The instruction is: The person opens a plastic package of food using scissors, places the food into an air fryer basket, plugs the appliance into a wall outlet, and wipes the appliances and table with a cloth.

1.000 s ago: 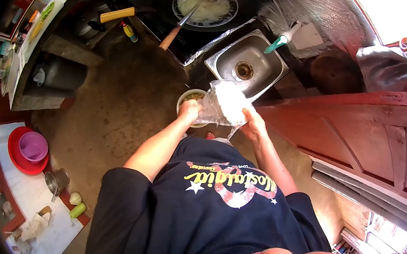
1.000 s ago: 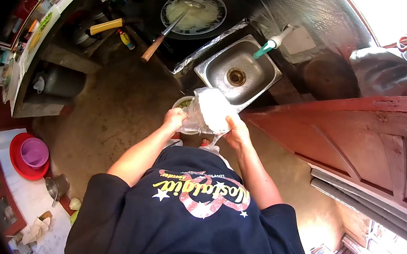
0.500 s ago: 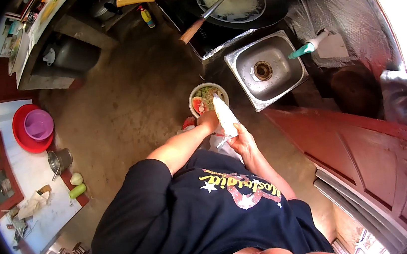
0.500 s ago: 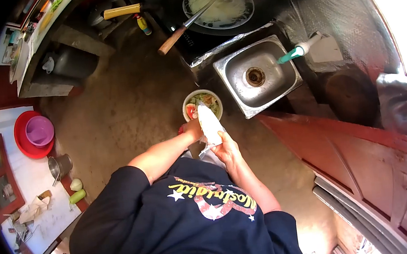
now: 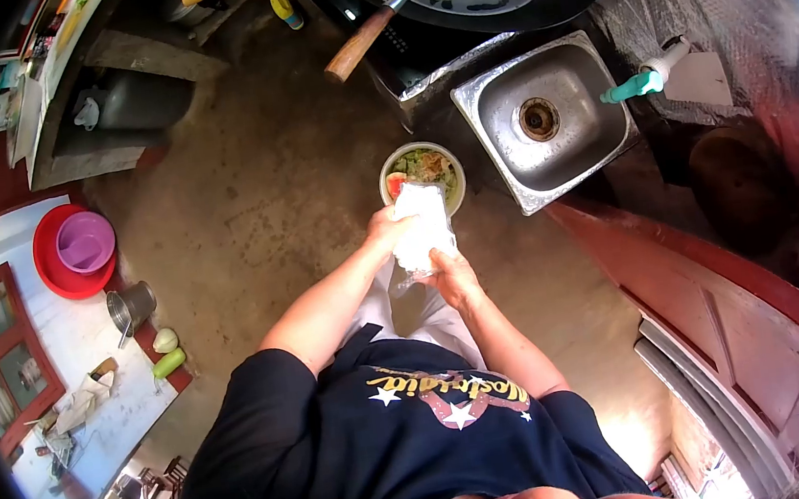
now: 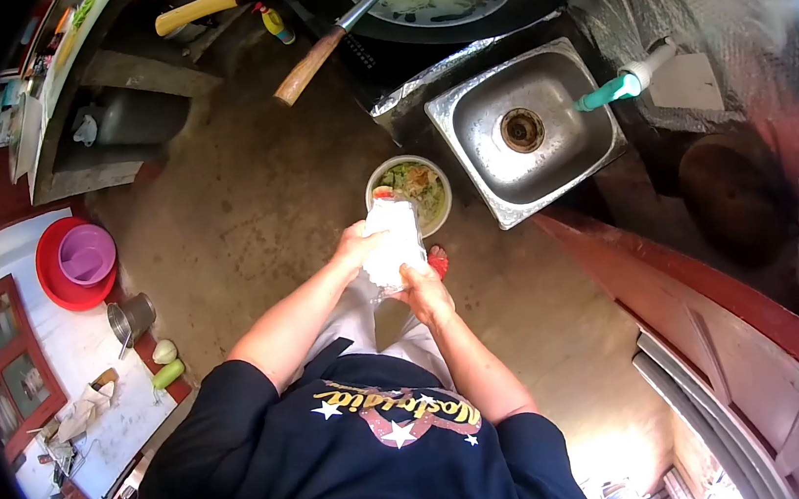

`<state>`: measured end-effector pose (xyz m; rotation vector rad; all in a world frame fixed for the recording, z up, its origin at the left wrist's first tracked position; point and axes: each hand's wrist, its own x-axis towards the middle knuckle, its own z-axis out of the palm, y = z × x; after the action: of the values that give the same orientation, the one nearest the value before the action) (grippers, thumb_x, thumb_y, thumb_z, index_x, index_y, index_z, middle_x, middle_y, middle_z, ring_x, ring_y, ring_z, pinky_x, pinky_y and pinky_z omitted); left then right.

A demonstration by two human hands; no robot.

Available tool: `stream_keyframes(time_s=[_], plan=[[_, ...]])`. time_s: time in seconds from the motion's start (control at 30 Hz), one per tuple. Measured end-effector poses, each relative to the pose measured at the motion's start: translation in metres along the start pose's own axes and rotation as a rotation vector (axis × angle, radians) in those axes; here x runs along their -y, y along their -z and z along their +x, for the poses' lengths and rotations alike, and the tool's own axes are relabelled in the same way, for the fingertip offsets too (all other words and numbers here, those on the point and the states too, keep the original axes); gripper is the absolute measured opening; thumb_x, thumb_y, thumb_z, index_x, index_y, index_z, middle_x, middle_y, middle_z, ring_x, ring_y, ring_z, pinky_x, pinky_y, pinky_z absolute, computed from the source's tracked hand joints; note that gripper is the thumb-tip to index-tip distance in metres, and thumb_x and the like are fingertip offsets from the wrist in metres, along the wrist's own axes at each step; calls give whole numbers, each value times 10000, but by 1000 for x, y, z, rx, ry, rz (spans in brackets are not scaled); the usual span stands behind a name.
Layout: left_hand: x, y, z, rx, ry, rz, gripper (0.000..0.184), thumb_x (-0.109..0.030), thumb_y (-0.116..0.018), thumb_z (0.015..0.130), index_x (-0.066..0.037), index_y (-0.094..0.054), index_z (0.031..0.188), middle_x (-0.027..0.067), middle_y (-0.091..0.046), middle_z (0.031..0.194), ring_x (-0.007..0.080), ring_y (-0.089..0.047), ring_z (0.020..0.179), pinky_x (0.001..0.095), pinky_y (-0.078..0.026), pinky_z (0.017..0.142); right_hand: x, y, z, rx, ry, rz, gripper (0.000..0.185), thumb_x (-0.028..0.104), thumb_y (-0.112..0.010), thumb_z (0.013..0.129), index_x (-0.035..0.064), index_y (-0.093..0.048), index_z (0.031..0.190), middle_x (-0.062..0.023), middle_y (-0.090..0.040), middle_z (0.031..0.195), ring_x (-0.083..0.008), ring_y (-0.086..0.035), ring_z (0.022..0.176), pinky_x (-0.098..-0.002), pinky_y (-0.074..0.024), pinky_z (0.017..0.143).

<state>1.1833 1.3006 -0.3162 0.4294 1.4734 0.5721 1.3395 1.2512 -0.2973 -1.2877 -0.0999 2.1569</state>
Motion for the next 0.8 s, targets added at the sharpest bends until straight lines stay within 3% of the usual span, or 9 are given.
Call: stream_keyframes(time_s=[0.1,0.13,0.23,0.3,0.43,0.57,0.63,0.73,0.8], plan=[[-5,9,-4,43,-83,-115,297,-112,-646,778,13,-573,1036,71,-632,934,141,-611,810,278,-501,731,21,10,-5,-38,-92,-366,399,297,-528,881,27,-490,1172,-113,-603,1014,-225,-606,876,-352,-536,659],[-13,16,-7,147,-123,-112,301,-110,-646,777,14,-572,1042,68,-632,940,138,-609,820,275,-500,739,33,17,-2,-69,-14,-497,393,324,-546,874,30,-509,1131,-100,-610,970,-185,-614,803,-319,-536,618],[-44,34,-20,371,-120,-5,319,-101,-647,772,15,-569,1059,60,-630,954,129,-605,842,274,-496,763,94,-1,-6,-178,345,-609,238,165,-491,898,14,-510,1082,-63,-613,905,-101,-570,631,-232,-476,535],[-66,38,-33,507,-68,101,332,-94,-649,769,14,-565,1071,55,-629,962,124,-602,853,275,-493,779,133,-21,-4,108,436,-754,337,96,-523,848,18,-486,1174,-69,-595,1038,-92,-562,683,-221,-468,596],[-97,43,-51,738,-14,68,366,-81,-655,762,14,-556,1102,42,-625,980,113,-594,872,275,-477,815,157,-67,-3,677,-26,-597,373,64,-576,802,31,-506,1167,-51,-580,1080,-107,-553,891,-265,-475,731],[-97,50,-54,739,-63,111,323,-92,-646,780,15,-569,1076,46,-628,980,116,-596,875,272,-476,809,138,-64,13,619,47,-707,236,84,-633,793,26,-595,1018,-13,-626,915,-95,-581,805,-235,-474,728],[-88,53,-47,738,-84,87,291,-100,-637,792,16,-579,1052,50,-630,970,118,-599,869,272,-477,802,125,-59,16,585,115,-654,146,115,-566,853,5,-614,937,-19,-632,835,-98,-580,750,-233,-465,680],[-79,49,-37,482,-76,-57,195,-124,-596,834,21,-600,965,70,-639,895,133,-614,799,272,-496,741,118,-61,6,113,265,-578,119,64,-523,853,-2,-622,860,-37,-621,752,-97,-560,649,-237,-449,588],[-70,43,-32,462,-59,-107,207,-129,-612,825,21,-606,967,69,-641,879,135,-617,779,266,-499,718,95,-49,21,-3,430,-468,136,20,-485,819,-12,-617,820,-39,-616,722,-106,-553,642,-238,-438,584]])
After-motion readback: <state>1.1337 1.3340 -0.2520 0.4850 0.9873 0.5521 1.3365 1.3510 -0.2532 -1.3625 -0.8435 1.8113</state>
